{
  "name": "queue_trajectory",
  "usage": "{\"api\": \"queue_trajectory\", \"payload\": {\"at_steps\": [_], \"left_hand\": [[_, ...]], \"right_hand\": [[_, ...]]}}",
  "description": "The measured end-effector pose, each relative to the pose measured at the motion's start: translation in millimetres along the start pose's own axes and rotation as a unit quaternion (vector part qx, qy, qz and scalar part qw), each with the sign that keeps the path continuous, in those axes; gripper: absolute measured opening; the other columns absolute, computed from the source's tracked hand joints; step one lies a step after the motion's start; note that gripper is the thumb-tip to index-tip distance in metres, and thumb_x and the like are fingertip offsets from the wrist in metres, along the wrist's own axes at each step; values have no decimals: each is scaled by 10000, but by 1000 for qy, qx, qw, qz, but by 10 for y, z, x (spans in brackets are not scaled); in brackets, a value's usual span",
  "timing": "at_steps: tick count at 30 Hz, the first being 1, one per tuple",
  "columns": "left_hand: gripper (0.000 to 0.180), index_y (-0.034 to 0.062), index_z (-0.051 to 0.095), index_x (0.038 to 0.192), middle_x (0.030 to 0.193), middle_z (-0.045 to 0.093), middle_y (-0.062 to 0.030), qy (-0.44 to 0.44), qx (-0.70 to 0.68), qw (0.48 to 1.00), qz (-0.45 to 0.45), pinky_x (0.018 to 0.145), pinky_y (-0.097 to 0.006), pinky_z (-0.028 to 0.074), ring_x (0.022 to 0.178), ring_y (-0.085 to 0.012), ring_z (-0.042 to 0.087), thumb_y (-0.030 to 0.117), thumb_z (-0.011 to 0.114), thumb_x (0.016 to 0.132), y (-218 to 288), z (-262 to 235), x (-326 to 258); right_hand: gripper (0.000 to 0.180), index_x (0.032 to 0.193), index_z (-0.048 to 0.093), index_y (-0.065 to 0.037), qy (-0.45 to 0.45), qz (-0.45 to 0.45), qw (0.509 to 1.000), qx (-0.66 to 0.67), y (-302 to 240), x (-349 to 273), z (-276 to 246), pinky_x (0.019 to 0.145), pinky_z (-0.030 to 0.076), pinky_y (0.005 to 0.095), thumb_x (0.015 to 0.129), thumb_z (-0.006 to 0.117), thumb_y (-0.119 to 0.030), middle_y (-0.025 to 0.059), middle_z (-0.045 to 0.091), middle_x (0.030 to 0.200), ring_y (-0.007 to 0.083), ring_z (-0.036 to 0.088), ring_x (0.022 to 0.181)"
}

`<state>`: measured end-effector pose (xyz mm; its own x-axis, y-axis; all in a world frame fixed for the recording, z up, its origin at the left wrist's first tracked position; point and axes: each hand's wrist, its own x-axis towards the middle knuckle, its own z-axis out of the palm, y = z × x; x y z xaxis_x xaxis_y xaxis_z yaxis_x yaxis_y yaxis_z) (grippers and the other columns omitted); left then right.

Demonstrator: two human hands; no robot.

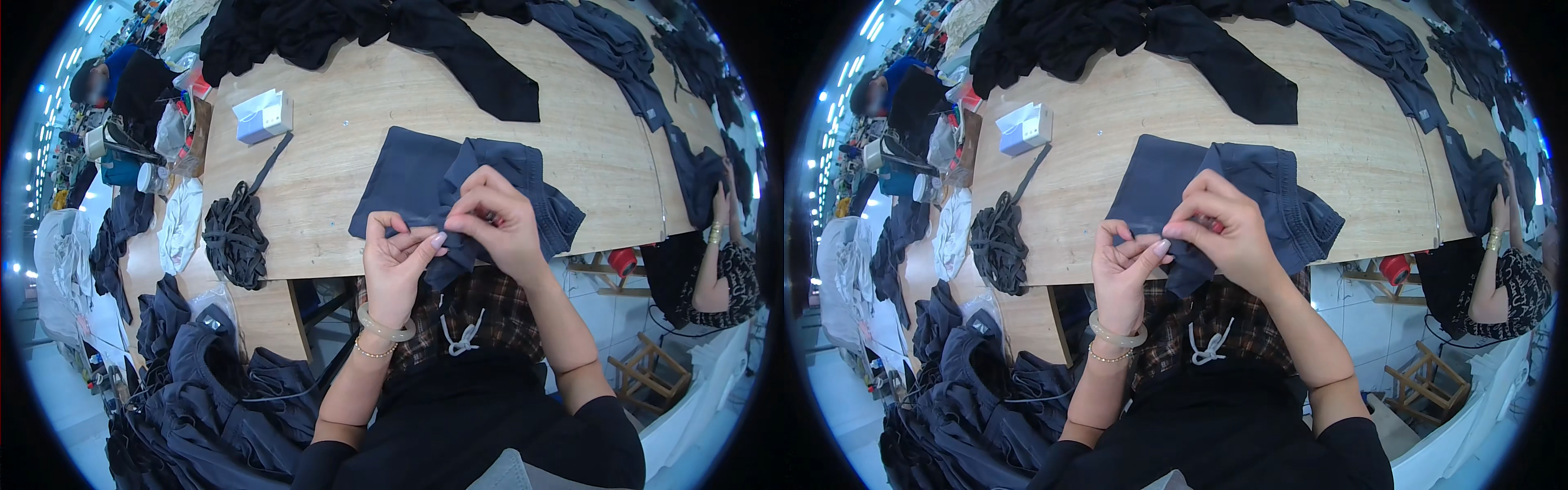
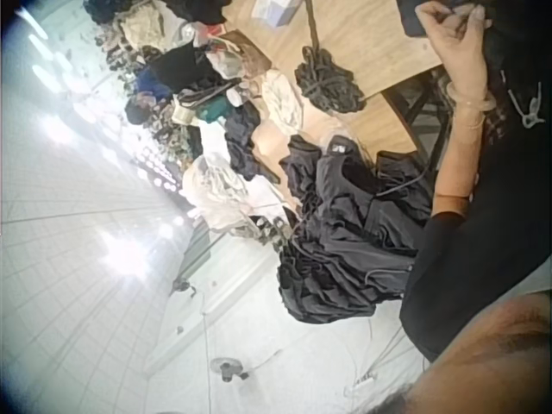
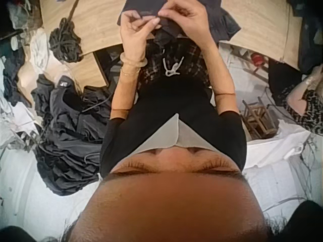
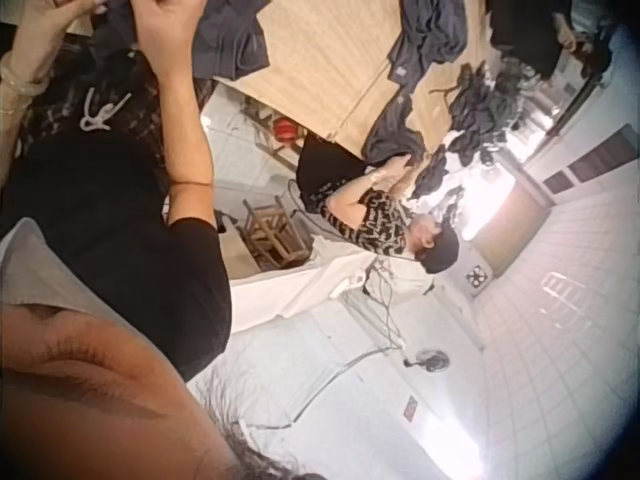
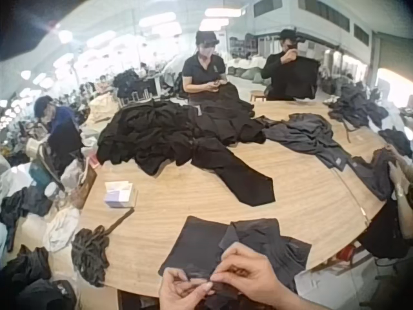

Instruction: The person uses small scissors to trim loose threads and excess fabric from the waistbands and seams of dark-colored pants. The person handles the garments one at a time, folding and unfolding them to access different areas for trimming.

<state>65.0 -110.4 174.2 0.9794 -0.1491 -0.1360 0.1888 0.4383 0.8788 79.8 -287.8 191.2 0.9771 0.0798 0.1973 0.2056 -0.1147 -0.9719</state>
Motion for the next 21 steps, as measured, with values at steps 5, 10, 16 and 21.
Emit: {"api": "queue_trajectory", "payload": {"at_steps": [5, 10, 16, 21], "left_hand": [[425, 41, 478, 1233, 956, 686, -88, 5, -4, 1000, -14, 800, -279, 577, 901, -127, 675, -88, 700, 895, 98, 72, 9], [479, 40, 489, 1298, 961, 673, -68, 8, -1, 1000, -27, 798, -246, 528, 890, -110, 642, -85, 705, 889, 90, 17, 20], [482, 44, 490, 1309, 973, 679, -70, 12, -23, 999, -37, 794, -235, 522, 898, -107, 644, -81, 698, 893, 69, 12, 37], [482, 47, 492, 1310, 990, 688, -73, 10, -36, 998, -50, 803, -231, 530, 907, -104, 653, -80, 697, 893, 59, -1, 34]], "right_hand": [[168, 1001, 698, -4, 43, 54, 997, 40, -24, 37, -77, 727, 430, 232, 927, 729, -151, -8, 583, 933, 79, 531, 818], [257, 1146, 688, -1, 61, 17, 990, -125, -214, -15, -174, 740, 466, 289, 949, 698, -165, 73, 625, 911, 164, 585, 813], [327, 1124, 723, -53, 39, -79, 956, -279, -122, -124, -169, 715, 461, 322, 827, 791, -171, 59, 611, 814, 215, 575, 766], [322, 1120, 728, -49, 26, -95, 953, -286, -112, -126, -157, 728, 451, 321, 831, 785, -179, 57, 616, 825, 220, 575, 773]]}}
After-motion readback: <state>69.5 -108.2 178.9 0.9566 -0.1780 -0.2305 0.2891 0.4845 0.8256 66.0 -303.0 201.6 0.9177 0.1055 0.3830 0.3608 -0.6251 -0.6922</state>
